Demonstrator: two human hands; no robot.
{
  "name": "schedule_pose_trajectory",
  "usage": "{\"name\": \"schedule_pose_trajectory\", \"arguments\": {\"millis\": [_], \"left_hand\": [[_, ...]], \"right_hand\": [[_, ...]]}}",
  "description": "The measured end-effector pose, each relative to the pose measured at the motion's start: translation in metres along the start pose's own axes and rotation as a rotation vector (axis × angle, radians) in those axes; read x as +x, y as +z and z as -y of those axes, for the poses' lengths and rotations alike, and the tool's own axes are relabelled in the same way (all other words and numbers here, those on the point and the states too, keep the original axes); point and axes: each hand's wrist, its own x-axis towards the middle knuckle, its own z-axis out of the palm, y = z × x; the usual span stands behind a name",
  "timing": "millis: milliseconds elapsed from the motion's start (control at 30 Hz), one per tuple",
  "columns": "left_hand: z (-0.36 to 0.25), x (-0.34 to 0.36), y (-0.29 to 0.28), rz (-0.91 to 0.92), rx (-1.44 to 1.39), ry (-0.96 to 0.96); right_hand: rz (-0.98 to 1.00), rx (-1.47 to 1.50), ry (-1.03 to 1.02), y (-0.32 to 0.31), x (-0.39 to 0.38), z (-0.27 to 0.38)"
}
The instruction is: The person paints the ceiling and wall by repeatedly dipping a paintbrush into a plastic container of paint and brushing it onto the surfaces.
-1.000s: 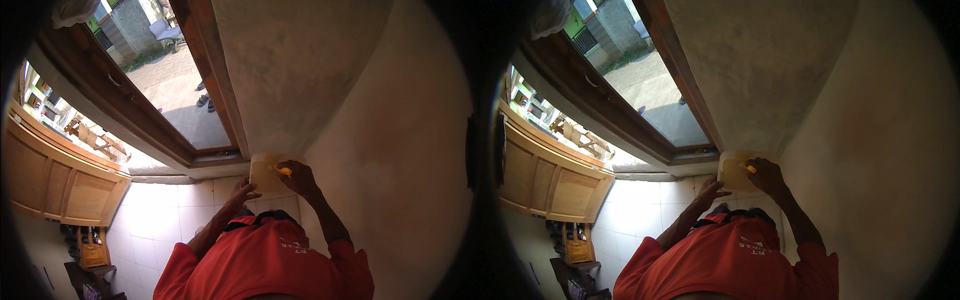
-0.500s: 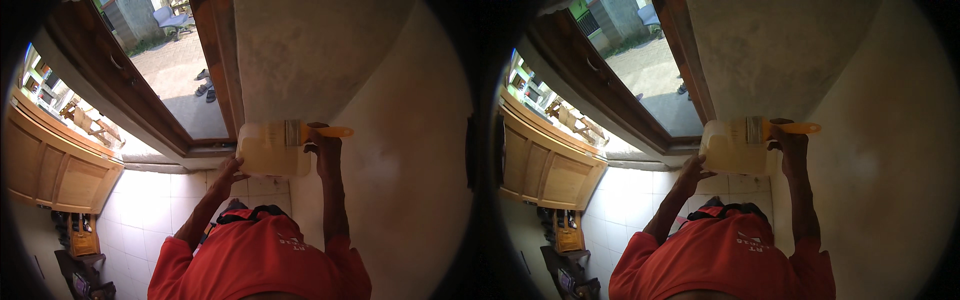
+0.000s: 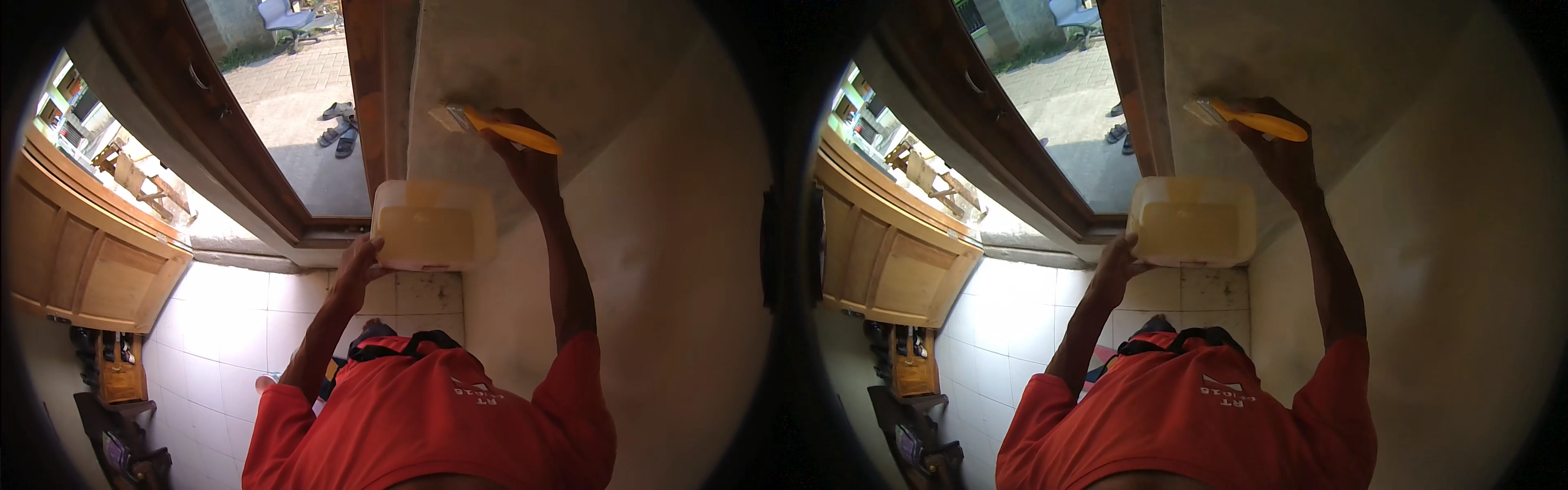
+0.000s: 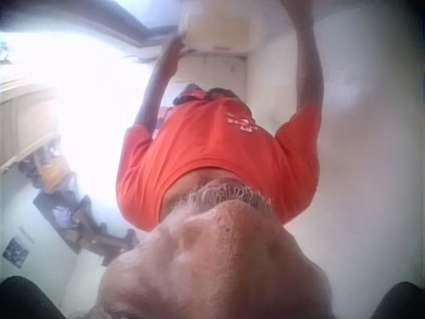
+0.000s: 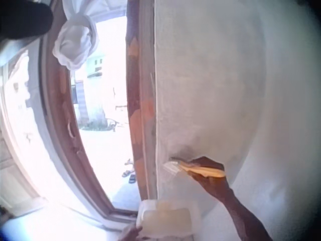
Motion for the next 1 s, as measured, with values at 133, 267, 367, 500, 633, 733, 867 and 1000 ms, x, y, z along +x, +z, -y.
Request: {"name": "schedule_pose_trajectory", "arguments": {"millis": [133,267,367,500,633,733,867,1000], "left_hand": [[0.011,-0.010,-0.008,0.013,-0.019,0.006],[0.024,-0.021,-0.012,-0.046,-0.048,-0.001],[0.032,-0.021,-0.018,-0.064,-0.076,-0.045],[0.039,-0.021,-0.020,-0.062,-0.033,-0.070],[0.040,-0.023,-0.019,-0.072,-0.037,-0.087],[0.041,-0.023,-0.019,-0.056,-0.089,-0.091],[0.044,-0.025,-0.022,-0.038,-0.112,-0.091],[0.045,-0.030,-0.024,-0.065,-0.100,-0.086]], "right_hand": [[-0.113,-0.057,-0.283,-0.017,0.013,0.019],[-0.044,-0.154,-0.310,-0.019,-0.007,0.021],[0.233,-0.284,-0.303,-0.001,-0.021,0.005],[0.297,-0.444,-0.325,0.010,-0.008,-0.005],[0.134,-0.589,-0.571,-0.007,0.037,0.021],[-0.034,-0.566,-0.728,-0.015,0.054,0.047],[-0.081,-0.863,-0.801,0.002,0.030,0.046],[0.138,-0.832,-0.761,0.046,-0.021,0.005]]}}
